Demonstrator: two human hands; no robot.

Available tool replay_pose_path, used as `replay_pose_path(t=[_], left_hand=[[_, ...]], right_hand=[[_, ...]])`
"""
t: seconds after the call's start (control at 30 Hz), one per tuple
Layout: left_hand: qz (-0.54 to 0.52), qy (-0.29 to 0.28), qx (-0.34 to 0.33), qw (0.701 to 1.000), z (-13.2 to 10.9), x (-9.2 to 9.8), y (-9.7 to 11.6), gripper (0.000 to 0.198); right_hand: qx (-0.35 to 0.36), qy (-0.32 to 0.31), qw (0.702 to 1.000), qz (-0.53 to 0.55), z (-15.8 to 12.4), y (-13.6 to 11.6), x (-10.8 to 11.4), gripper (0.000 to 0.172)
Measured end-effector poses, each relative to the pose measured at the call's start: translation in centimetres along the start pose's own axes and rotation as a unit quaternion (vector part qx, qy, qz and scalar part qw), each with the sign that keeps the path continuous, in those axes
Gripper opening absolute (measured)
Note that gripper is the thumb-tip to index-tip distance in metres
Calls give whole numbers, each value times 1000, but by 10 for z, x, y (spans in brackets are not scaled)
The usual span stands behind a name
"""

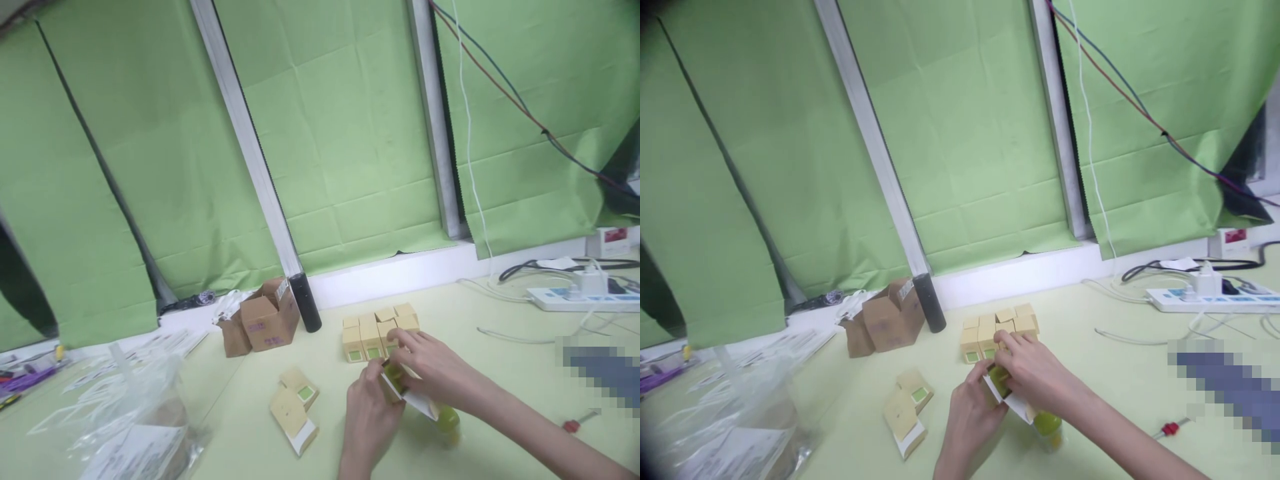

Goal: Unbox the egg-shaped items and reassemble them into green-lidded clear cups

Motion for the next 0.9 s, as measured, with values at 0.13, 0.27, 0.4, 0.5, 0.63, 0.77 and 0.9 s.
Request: replay_pose_path(t=[0.13,0.27,0.4,0.5,0.63,0.77,0.9], left_hand=[[23,6,13,1000,-1,2,-13,42],[-163,101,159,969,0,14,-38,62],[-316,166,253,899,4,20,-52,55],[-372,167,271,872,5,14,-46,53],[-473,201,297,805,4,5,-33,49],[-585,198,308,724,7,4,-25,39],[-618,245,344,664,7,9,-27,27]], right_hand=[[-33,-13,999,34,5,10,5,13],[-117,-7,992,48,12,43,20,17],[-162,-50,986,4,10,73,14,14],[-148,-82,985,-31,5,74,-2,20],[-71,-71,995,-31,1,43,-16,45],[112,18,993,-39,1,3,-30,69],[244,114,961,-62,6,-8,-45,53]])
Point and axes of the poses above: each hand's wrist, its own z-axis towards the middle knuckle, its own x-axis out of the back of the hand, y = z × x, the point moved 2 cm from there along z, towards the middle knuckle, and after that the axes turned 13 degrees about -x, right-handed, at the moved point
